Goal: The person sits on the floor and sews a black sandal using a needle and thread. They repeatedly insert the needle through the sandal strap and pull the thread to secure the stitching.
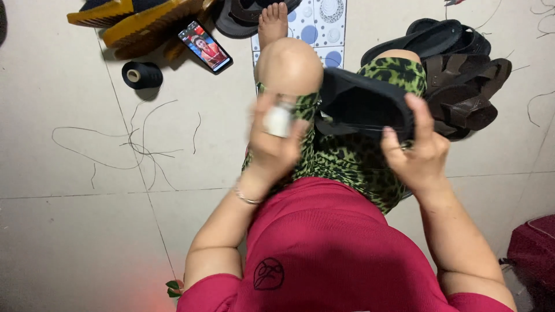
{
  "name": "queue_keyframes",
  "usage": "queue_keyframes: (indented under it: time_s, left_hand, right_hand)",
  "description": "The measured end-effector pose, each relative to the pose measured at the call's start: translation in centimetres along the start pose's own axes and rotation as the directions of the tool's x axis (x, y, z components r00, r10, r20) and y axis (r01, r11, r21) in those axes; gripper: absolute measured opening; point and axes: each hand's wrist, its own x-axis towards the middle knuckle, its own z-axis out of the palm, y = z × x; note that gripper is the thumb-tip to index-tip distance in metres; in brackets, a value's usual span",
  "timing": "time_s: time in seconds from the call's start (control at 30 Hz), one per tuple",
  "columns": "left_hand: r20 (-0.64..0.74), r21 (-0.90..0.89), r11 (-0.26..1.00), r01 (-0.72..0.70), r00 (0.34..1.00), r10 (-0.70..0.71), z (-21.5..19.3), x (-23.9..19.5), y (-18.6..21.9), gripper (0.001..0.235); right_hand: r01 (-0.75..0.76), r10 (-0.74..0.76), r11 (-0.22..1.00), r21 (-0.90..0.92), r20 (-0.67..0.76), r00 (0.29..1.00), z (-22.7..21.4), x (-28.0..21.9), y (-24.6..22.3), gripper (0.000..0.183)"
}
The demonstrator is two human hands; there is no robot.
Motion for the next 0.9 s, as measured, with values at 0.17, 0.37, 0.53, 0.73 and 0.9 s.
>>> queue_keyframes:
  time_s: [0.17,0.37,0.53,0.73,0.9]
  left_hand:
    - [0.374,-0.196,0.941,-0.277,0.866,0.333,1.5,-0.2,4.2,0.051]
    - [0.435,-0.135,0.970,0.200,0.892,-0.123,-2.2,0.5,-2.8,0.022]
    - [0.270,0.098,0.972,-0.216,0.946,0.183,-3.2,5.2,-0.2,0.031]
    - [0.441,-0.203,0.915,-0.349,0.801,0.404,2.2,5.7,3.9,0.073]
    - [0.599,-0.168,0.889,-0.427,0.672,0.436,4.2,5.8,4.1,0.082]
  right_hand:
    - [0.094,-0.094,0.995,-0.014,-0.030,0.995,0.7,-1.4,-0.3,0.070]
    - [-0.617,0.443,0.465,0.634,0.437,0.783,-5.4,1.2,1.3,0.079]
    - [-0.191,0.033,0.931,0.311,0.450,0.892,-7.7,-0.3,3.0,0.057]
    - [0.018,-0.017,1.000,0.004,0.569,0.822,-8.4,1.0,0.9,0.051]
    - [-0.020,0.046,0.999,-0.050,0.614,0.788,-8.8,1.5,1.0,0.051]
